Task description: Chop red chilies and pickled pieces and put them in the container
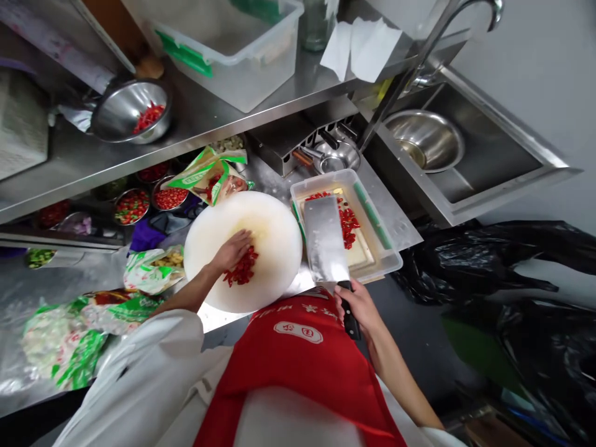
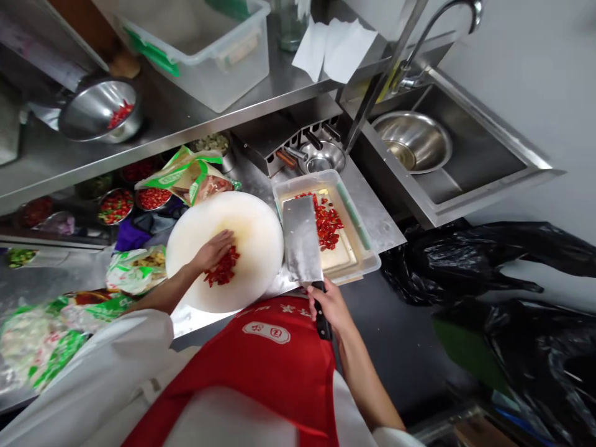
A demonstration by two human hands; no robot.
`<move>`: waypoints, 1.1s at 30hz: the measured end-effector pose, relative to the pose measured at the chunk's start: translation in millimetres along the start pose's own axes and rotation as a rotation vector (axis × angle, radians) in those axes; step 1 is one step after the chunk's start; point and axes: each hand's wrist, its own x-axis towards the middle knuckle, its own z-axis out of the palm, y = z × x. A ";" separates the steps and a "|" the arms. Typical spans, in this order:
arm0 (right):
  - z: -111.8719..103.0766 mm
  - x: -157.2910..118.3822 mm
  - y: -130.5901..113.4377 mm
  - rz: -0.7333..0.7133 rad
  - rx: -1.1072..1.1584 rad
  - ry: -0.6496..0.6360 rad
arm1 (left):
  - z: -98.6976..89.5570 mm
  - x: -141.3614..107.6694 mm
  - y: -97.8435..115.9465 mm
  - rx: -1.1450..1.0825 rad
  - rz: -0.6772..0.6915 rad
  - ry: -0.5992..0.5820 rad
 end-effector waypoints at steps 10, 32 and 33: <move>52.1 17.2 74.5 0.169 -0.102 -0.202 | 33.1 -91.3 34.5 0.065 -0.046 0.116; 103.4 7.2 102.4 0.131 0.023 -0.230 | 39.3 -1.8 112.1 -0.105 -0.251 0.612; 95.2 3.5 94.5 0.110 0.023 -0.206 | 37.2 10.8 122.3 -0.122 -0.216 0.617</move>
